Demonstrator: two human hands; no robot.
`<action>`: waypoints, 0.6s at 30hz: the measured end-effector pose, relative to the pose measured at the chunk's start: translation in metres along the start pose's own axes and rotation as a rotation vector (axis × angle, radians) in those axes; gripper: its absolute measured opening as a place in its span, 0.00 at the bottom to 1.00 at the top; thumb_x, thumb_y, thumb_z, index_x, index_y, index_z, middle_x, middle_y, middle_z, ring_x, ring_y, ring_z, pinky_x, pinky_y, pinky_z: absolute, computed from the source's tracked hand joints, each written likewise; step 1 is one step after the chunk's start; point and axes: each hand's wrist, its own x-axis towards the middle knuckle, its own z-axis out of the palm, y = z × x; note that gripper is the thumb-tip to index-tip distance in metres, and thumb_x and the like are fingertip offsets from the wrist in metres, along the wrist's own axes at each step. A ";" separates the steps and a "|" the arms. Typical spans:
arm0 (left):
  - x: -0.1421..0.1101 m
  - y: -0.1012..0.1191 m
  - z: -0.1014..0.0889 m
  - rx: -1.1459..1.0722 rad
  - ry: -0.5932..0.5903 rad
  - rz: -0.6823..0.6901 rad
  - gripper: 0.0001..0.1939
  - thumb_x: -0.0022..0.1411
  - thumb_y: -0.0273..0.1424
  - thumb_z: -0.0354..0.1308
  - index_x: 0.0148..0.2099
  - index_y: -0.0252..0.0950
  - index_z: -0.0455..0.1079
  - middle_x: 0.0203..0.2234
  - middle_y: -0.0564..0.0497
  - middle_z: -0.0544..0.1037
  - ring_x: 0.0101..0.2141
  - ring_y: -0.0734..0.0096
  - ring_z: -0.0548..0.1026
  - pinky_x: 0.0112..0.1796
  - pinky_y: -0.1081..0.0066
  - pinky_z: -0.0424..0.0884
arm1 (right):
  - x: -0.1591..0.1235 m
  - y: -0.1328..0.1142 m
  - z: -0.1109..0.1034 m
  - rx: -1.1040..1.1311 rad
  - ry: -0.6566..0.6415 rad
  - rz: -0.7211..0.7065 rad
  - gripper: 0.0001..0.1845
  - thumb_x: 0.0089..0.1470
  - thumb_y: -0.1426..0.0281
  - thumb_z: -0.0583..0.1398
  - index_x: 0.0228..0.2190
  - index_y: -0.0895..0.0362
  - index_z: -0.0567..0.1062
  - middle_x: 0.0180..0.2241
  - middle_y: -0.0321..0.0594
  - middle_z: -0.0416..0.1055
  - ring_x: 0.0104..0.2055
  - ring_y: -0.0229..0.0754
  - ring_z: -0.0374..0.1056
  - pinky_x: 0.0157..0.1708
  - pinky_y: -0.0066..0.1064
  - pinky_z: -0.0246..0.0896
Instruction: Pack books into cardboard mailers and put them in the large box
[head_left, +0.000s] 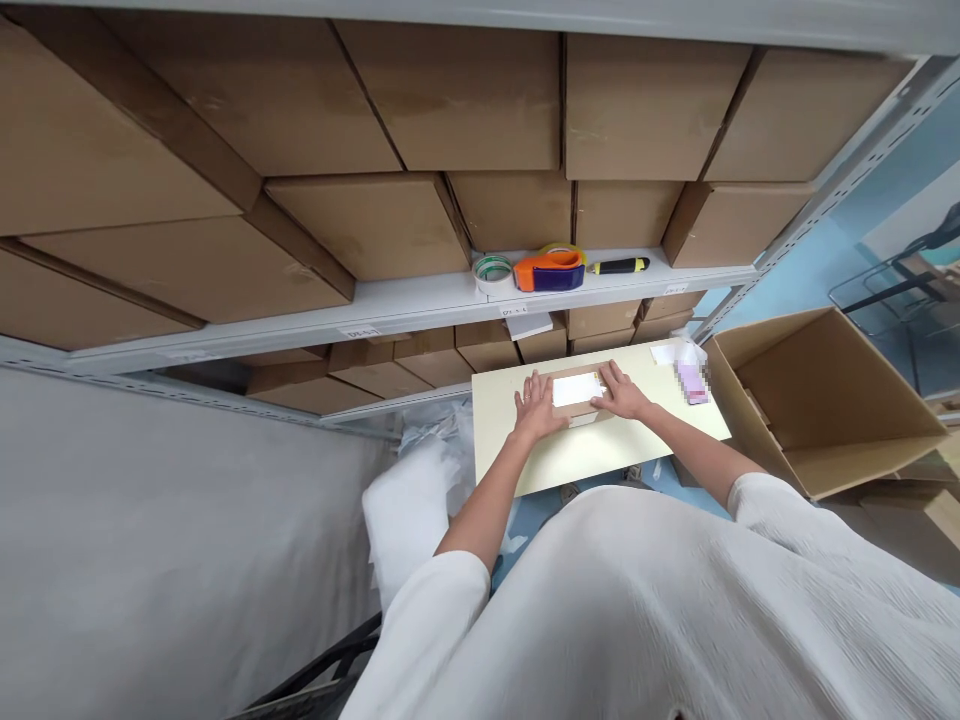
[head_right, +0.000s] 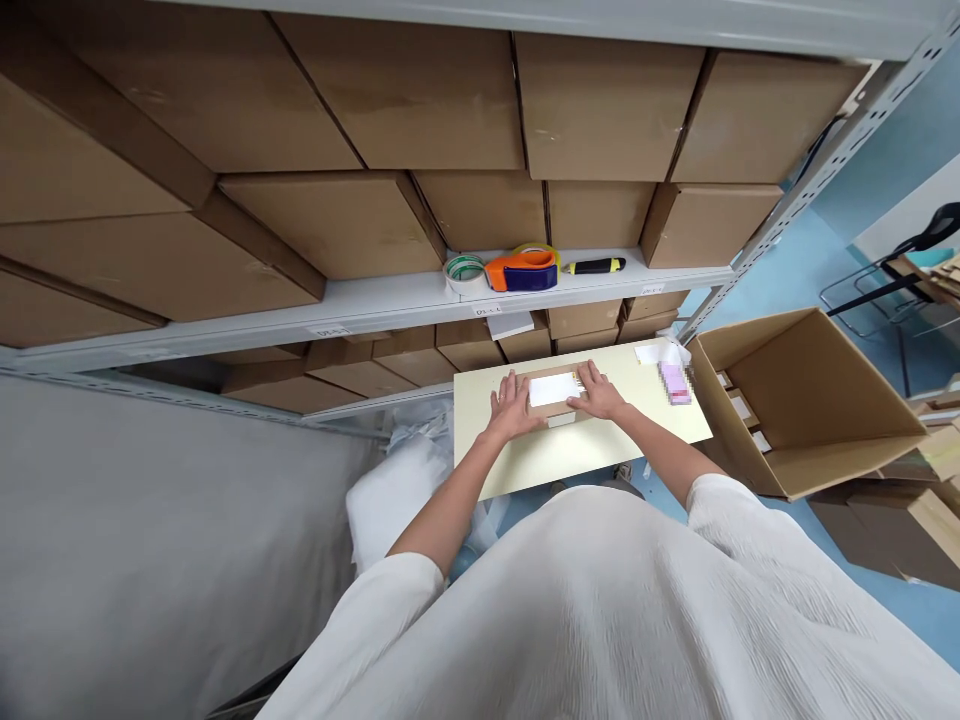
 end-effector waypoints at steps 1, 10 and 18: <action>0.005 -0.001 -0.005 0.039 -0.036 0.038 0.71 0.54 0.57 0.73 0.84 0.39 0.36 0.82 0.35 0.25 0.80 0.36 0.27 0.75 0.38 0.34 | 0.000 0.000 -0.003 0.004 -0.019 -0.016 0.62 0.63 0.34 0.56 0.80 0.57 0.45 0.82 0.58 0.28 0.76 0.71 0.53 0.70 0.55 0.55; 0.015 0.001 -0.010 0.252 -0.257 0.191 0.80 0.42 0.47 0.81 0.84 0.40 0.34 0.81 0.26 0.39 0.79 0.26 0.37 0.73 0.34 0.40 | -0.021 0.002 0.010 -0.098 -0.134 -0.159 0.77 0.47 0.36 0.71 0.81 0.51 0.41 0.82 0.60 0.28 0.75 0.78 0.53 0.68 0.61 0.57; -0.002 0.032 -0.034 0.279 -0.136 0.330 0.71 0.46 0.43 0.77 0.84 0.41 0.43 0.77 0.29 0.52 0.77 0.27 0.49 0.72 0.42 0.53 | -0.041 0.016 -0.005 -0.060 -0.102 -0.168 0.80 0.41 0.37 0.76 0.80 0.50 0.44 0.79 0.66 0.38 0.71 0.77 0.60 0.66 0.59 0.61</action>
